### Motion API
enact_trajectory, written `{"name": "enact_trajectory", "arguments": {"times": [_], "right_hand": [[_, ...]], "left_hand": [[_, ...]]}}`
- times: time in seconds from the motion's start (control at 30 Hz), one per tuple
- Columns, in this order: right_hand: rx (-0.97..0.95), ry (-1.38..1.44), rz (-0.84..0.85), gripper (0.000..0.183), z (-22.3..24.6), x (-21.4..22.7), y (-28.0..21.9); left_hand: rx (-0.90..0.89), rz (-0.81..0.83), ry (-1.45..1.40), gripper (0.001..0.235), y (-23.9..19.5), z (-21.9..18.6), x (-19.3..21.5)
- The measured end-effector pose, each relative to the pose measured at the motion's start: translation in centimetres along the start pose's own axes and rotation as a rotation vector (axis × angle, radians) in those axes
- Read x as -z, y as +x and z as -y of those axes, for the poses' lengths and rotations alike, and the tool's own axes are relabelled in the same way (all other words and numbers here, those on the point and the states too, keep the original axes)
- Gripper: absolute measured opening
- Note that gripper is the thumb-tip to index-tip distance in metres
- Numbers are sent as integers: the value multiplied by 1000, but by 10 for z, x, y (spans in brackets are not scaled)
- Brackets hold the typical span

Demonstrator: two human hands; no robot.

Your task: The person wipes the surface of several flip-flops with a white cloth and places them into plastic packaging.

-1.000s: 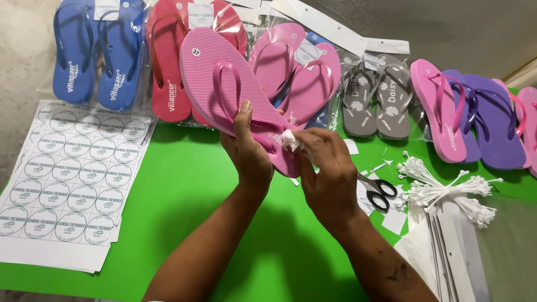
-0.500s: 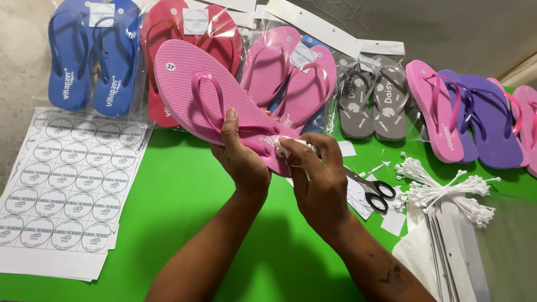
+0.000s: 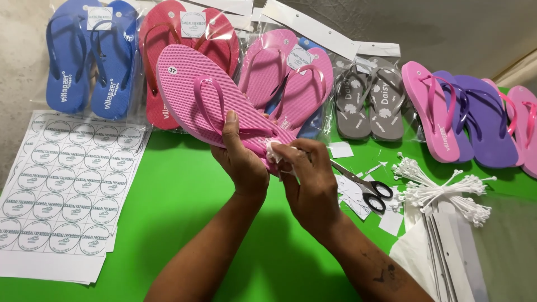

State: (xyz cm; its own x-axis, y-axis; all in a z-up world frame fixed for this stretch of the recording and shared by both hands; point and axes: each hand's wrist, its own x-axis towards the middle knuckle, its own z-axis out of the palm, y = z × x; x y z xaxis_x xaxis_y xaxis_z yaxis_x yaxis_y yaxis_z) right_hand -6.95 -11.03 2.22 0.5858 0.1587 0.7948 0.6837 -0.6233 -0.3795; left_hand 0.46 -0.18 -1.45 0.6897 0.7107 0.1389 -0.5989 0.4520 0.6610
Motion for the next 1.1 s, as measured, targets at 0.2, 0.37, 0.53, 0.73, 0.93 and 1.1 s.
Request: {"name": "enact_trajectory", "arguments": {"times": [0.2, 0.37, 0.53, 0.73, 0.93, 1.1], "right_hand": [[-46, -9, -13, 28, -27, 0, 0], [-94, -32, -77, 27, -31, 3, 1], [17, 16, -19, 26, 0, -2, -1], [20, -24, -17, 22, -24, 2, 5], [-157, -25, -39, 19, -70, 11, 1], [-260, 139, -150, 20, -33, 37, 27]], "left_hand": [[37, 7, 26, 40, -13, -8, -1], [55, -11, -2, 39, -19, -27, -20], [59, 1, -29, 32, -4, -14, -13], [93, 83, 28, 30, -6, -10, -10], [211, 189, 76, 33, -6, -17, -17], [555, 158, -193, 38, -30, -22, -23]]}}
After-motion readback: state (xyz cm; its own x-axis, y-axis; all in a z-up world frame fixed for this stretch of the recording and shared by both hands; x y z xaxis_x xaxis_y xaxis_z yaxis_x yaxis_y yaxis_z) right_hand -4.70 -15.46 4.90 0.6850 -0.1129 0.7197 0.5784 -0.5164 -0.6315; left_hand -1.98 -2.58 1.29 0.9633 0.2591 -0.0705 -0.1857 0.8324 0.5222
